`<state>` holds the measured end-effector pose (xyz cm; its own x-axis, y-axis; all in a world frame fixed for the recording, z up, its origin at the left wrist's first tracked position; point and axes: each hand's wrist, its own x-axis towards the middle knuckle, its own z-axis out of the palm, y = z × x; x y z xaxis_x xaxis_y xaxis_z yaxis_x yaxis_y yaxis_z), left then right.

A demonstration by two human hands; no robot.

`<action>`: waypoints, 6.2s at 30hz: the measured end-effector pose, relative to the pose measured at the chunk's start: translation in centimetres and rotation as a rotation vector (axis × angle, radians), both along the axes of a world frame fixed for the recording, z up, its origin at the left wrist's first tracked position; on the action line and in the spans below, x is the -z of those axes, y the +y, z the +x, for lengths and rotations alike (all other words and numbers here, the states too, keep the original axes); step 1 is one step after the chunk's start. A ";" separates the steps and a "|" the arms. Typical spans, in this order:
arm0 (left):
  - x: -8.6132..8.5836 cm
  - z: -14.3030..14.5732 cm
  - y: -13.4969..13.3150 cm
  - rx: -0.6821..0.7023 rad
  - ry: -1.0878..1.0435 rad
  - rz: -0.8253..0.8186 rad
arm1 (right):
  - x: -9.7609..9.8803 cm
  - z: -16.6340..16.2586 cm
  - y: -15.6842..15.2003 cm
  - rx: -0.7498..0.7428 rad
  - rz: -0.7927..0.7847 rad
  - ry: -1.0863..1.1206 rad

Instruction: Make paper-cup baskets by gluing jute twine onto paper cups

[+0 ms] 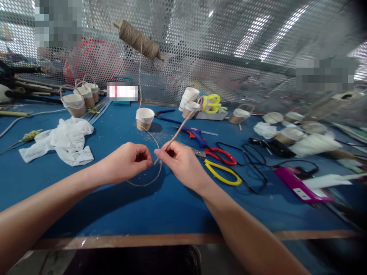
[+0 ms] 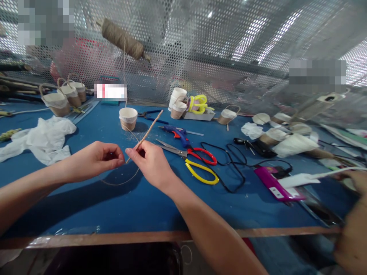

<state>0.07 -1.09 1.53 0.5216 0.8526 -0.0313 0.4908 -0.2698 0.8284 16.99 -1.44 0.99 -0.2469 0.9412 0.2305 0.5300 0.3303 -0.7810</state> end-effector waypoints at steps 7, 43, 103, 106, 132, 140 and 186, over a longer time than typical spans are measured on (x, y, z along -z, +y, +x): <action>0.2 0.0 0.0 -0.003 0.011 0.002 | 0.1 -0.2 -0.1 0.022 0.050 -0.017; 0.4 0.9 -0.4 -0.084 0.105 0.093 | 1.1 -0.7 0.1 -0.062 -0.126 0.202; -0.6 0.5 -1.0 0.473 0.425 1.234 | 0.2 0.5 0.6 -0.300 -0.665 0.291; -0.4 0.4 -0.9 0.477 0.403 1.224 | 0.1 0.7 0.5 -0.310 -0.684 0.331; 0.1 0.5 0.0 -0.172 -0.676 -0.249 | -1.6 0.1 -1.6 -0.221 -0.249 0.343; 0.2 0.5 -0.2 -0.159 -0.495 -0.062 | -1.4 0.5 -1.5 -0.249 -0.272 0.403; 0.6 -1.8 -0.7 -0.144 -0.544 -0.434 | -0.2 15.9 4.3 0.509 -0.256 -1.187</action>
